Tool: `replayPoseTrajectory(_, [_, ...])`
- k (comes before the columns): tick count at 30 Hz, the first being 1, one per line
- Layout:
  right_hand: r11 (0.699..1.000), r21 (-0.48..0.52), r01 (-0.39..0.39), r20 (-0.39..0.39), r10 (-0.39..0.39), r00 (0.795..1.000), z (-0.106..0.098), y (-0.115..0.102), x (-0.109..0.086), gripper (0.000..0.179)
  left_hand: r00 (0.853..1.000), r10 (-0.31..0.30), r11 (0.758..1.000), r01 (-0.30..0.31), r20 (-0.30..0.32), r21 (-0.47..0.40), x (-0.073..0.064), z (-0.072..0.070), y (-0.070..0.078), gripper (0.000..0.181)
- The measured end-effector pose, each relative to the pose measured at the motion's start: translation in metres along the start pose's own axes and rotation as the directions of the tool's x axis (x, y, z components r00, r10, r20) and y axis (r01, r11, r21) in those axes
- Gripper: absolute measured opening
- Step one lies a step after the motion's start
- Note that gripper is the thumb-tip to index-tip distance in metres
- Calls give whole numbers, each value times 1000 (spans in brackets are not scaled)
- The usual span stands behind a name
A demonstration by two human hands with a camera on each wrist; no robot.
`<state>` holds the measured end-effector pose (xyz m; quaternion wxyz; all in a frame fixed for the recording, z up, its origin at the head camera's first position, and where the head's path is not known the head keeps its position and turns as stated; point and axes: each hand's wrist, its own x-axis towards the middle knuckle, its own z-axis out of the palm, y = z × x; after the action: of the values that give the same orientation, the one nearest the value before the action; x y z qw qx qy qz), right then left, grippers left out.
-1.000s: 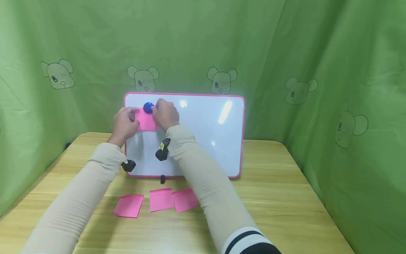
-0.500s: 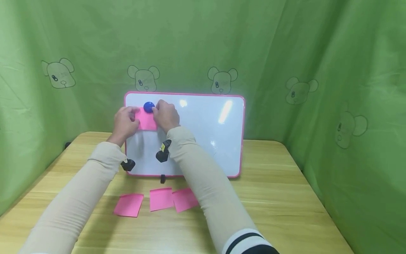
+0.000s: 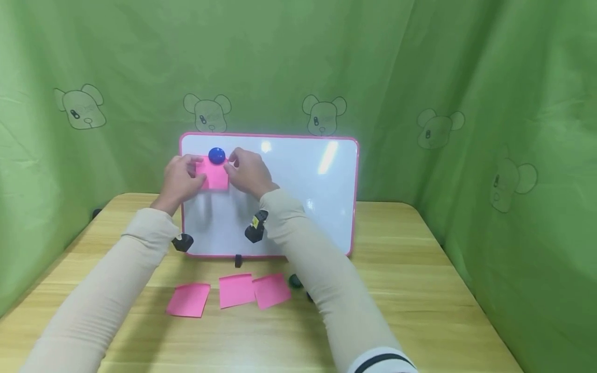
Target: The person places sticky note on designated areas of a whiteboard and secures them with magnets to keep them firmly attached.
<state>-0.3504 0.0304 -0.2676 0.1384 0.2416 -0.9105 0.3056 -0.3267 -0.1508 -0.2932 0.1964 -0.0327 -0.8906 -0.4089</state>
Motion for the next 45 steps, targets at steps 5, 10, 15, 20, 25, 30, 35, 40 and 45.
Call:
replayPoseTrajectory(5, [1000, -30, 2, 46, 0, 999, -17, 10, -17, 24, 999, -14, 1000, 14, 44, 4, -5, -4, 2, 49])
replayPoseTrajectory(10, [997, -42, 65, 34, -64, 997, -35, 26, -41, 21, 998, -2, 1000, 2, 60, 8, -14, -9, -1, 46])
replayPoseTrajectory(15, [992, -49, 116, 8, -116, 993, -52, 41, -67, 20, 998, 8, 999, -10, 70, 34, -29, -15, -3, 44])
replayPoseTrajectory(20, [993, -65, 102, -25, -104, 994, -64, 58, -91, 21, 997, 45, 997, -49, 61, 54, -44, -16, -9, 43])
replayPoseTrajectory(25, [995, -69, 72, -65, -76, 995, -72, 76, -117, 22, 995, 82, 994, -85, 57, 64, -59, -16, -19, 42])
replayPoseTrajectory(30, [997, -60, 53, -101, -59, 993, -74, 95, -143, 21, 992, 110, 991, -114, 64, 65, -74, -15, -31, 41])
replayPoseTrajectory(35, [999, -30, 36, -107, -39, 993, -70, 114, -166, 20, 990, 124, 990, -128, 71, 61, -90, -17, -40, 41])
replayPoseTrajectory(40, [1000, -14, 5, -102, -6, 995, -66, 130, -186, 18, 991, 87, 995, -92, 104, 45, -105, -16, -49, 41])
replayPoseTrajectory(45, [999, -10, -33, -96, 32, 995, -63, 142, -202, 17, 991, 67, 997, -71, 118, 31, -119, -12, -62, 41])
